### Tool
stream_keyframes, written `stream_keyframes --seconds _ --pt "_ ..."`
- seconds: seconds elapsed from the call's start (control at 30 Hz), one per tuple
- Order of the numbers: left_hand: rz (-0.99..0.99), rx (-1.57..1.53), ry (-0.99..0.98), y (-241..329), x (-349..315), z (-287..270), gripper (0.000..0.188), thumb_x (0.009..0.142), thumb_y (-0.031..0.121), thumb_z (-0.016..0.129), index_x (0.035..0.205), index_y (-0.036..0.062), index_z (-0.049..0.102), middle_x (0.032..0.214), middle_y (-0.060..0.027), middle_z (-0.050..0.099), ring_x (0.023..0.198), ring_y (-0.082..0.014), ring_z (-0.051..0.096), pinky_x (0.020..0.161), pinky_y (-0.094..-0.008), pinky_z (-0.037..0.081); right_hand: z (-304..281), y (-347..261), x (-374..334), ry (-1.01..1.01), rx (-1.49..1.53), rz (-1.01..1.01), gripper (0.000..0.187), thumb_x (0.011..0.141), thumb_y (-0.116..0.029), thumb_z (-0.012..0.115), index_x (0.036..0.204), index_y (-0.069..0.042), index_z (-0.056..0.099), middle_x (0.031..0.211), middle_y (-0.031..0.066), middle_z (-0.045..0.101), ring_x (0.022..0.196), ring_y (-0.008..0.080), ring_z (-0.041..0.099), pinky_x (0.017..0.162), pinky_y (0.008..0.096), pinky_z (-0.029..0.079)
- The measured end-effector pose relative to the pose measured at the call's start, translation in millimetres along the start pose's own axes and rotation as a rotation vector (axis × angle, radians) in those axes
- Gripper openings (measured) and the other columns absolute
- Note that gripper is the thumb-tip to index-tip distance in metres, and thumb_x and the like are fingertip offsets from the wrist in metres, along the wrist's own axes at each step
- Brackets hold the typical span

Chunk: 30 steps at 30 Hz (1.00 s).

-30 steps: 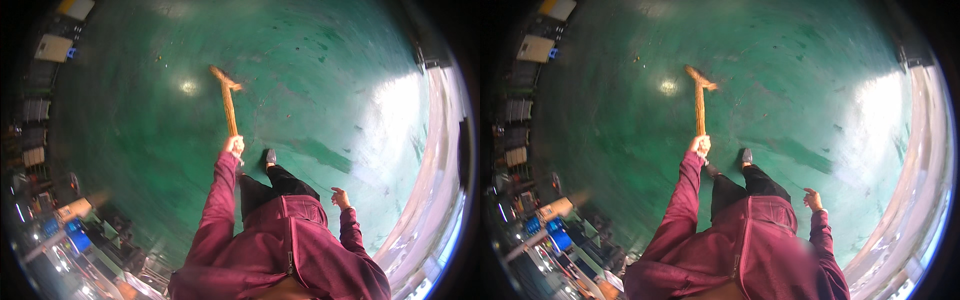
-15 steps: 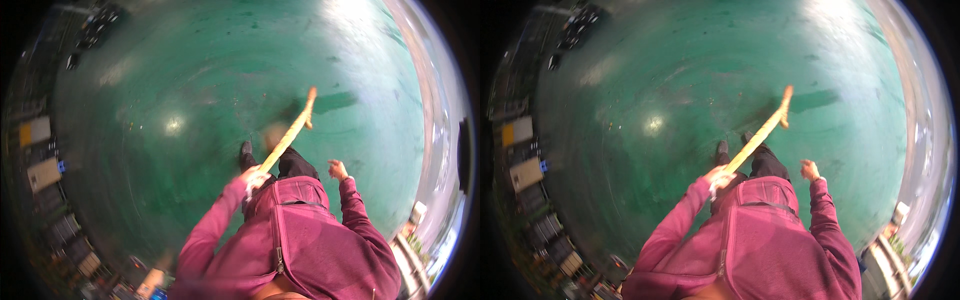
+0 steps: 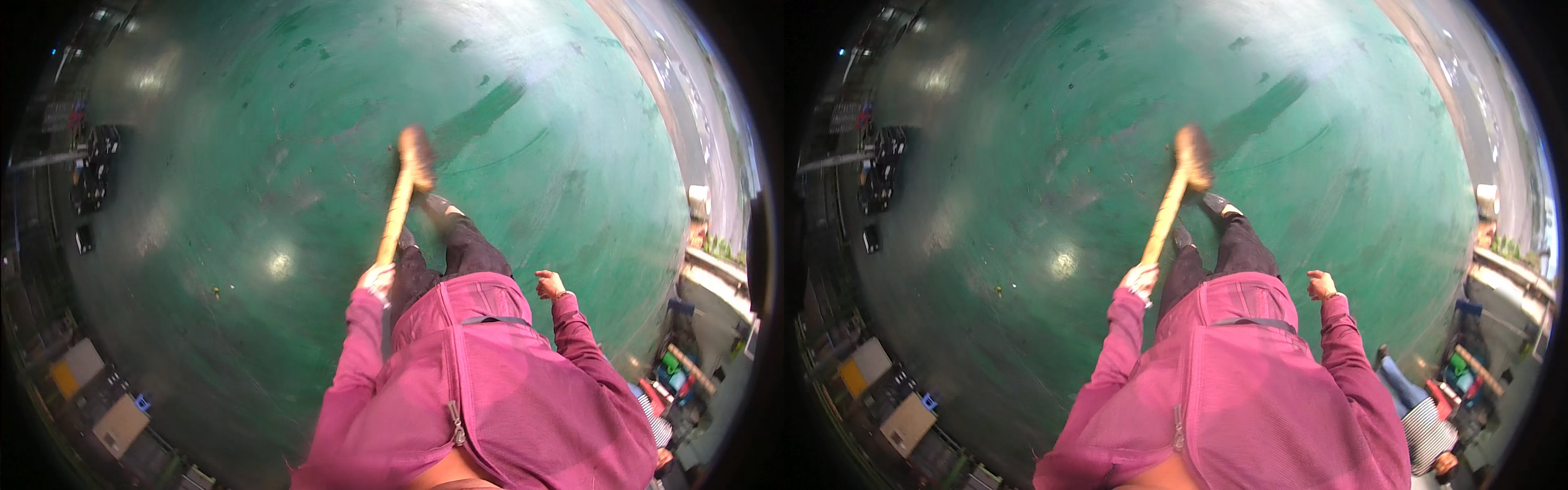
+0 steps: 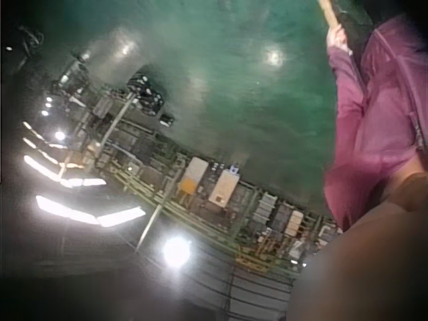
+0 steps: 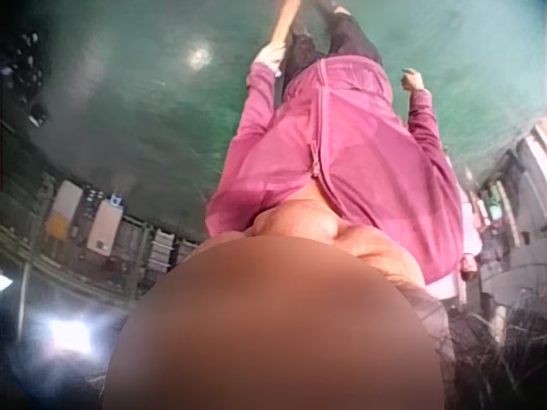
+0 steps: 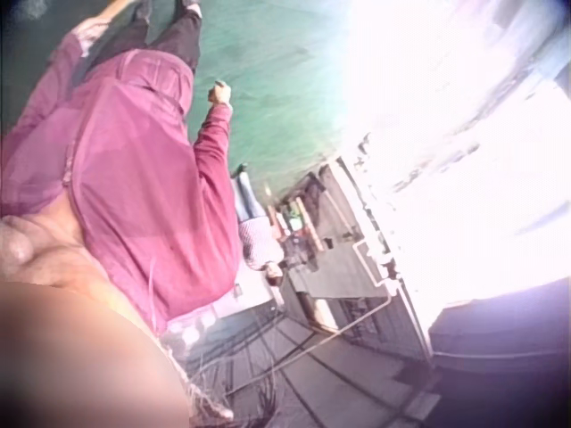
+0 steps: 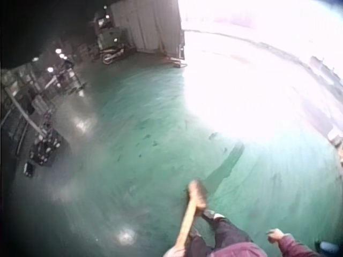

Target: The person sweeps a green warehouse floor using a broom, gathering debris into a dustpan. They then carry the dustpan outside and return to continue sweeping. Finally, they place the broom against a wall.

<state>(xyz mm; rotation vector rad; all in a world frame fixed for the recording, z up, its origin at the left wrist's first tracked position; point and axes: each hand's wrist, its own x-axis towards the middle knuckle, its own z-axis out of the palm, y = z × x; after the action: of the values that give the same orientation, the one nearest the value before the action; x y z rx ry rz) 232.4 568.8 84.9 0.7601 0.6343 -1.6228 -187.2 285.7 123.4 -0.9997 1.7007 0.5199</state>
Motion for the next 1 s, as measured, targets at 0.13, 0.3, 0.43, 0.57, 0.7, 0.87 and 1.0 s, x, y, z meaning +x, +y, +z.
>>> stream_keyframes --seconds 0.13,0.3,0.43,0.57,0.7,0.87,1.0 --pt "0.126 0.005 0.315 16.5 -86.8 -73.4 0.022 0.079 0.0 0.053 0.087 0.0115 0.037 0.048 0.0035 0.033 0.031 -0.0043 0.029 0.026 -0.0181 0.023 29.2 31.9 -8.5 -0.076 -0.095 0.067 0.045 0.073 -0.006 0.04 0.116 -0.012 0.05 0.072 0.0137 0.059 0.059 0.0237 0.058 0.053 0.0378 0.051" --pt "0.345 0.307 0.631 29.6 -109.5 -75.1 0.032 0.071 -0.002 0.058 0.092 0.0124 0.038 0.049 0.0008 0.034 0.032 -0.0072 0.031 0.028 -0.0203 0.026 33.8 6.0 -35.5 0.046 -0.054 -0.315 0.04 0.075 -0.011 0.04 0.113 -0.012 0.053 0.063 0.0073 0.056 0.052 0.0157 0.053 0.048 0.029 0.046" --pt "0.427 0.363 0.683 23.9 -124.8 -20.2 0.042 0.067 -0.005 0.057 0.101 0.0127 0.041 0.053 -0.0019 0.038 0.034 -0.0086 0.034 0.029 -0.0211 0.03 25.8 -1.4 -51.4 0.084 0.204 -0.344 0.038 0.077 -0.01 0.041 0.114 -0.011 0.051 0.065 0.0031 0.053 0.056 0.0119 0.05 0.05 0.0268 0.045" --pt "0.323 0.523 0.679 14.0 -139.1 43.8 0.053 0.066 -0.006 0.059 0.111 0.0146 0.04 0.06 -0.0035 0.042 0.036 -0.0082 0.035 0.03 -0.0207 0.031 36.9 16.4 -48.7 0.011 0.181 -0.244 0.036 0.079 -0.008 0.04 0.113 -0.01 0.051 0.065 0.0025 0.053 0.055 0.012 0.05 0.05 0.0273 0.045" --pt "0.121 0.681 0.318 16.0 -93.1 111.3 0.069 0.069 -0.005 0.058 0.127 0.0182 0.03 0.06 -0.0022 0.042 0.038 -0.0083 0.038 0.032 -0.0213 0.033 55.3 42.1 -43.0 -0.046 0.053 -0.05 0.035 0.078 -0.008 0.043 0.112 -0.01 0.052 0.067 0.005 0.057 0.057 0.0139 0.054 0.05 0.0292 0.046" --pt "-0.024 0.594 -0.047 -20.1 40.3 208.9 0.048 0.071 -0.005 0.06 0.114 0.009 0.042 0.06 -0.001 0.044 0.038 -0.0088 0.039 0.032 -0.0223 0.033 33.9 45.3 -47.9 -0.015 0.072 -0.184 0.04 0.075 -0.007 0.042 0.114 -0.009 0.052 0.063 0.0058 0.055 0.049 0.0124 0.05 0.044 0.0268 0.043" --pt "-0.37 0.283 -0.256 -59.5 162.5 291.5 0.024 0.073 -0.002 0.061 0.079 0.0095 0.04 0.053 0.0019 0.034 0.034 -0.0069 0.029 0.031 -0.0211 0.024 1.2 25.6 -57.5 0.036 0.368 -0.268 0.035 0.08 -0.008 0.042 0.114 -0.008 0.05 0.06 0.002 0.05 0.048 0.0086 0.044 0.042 0.0229 0.037"
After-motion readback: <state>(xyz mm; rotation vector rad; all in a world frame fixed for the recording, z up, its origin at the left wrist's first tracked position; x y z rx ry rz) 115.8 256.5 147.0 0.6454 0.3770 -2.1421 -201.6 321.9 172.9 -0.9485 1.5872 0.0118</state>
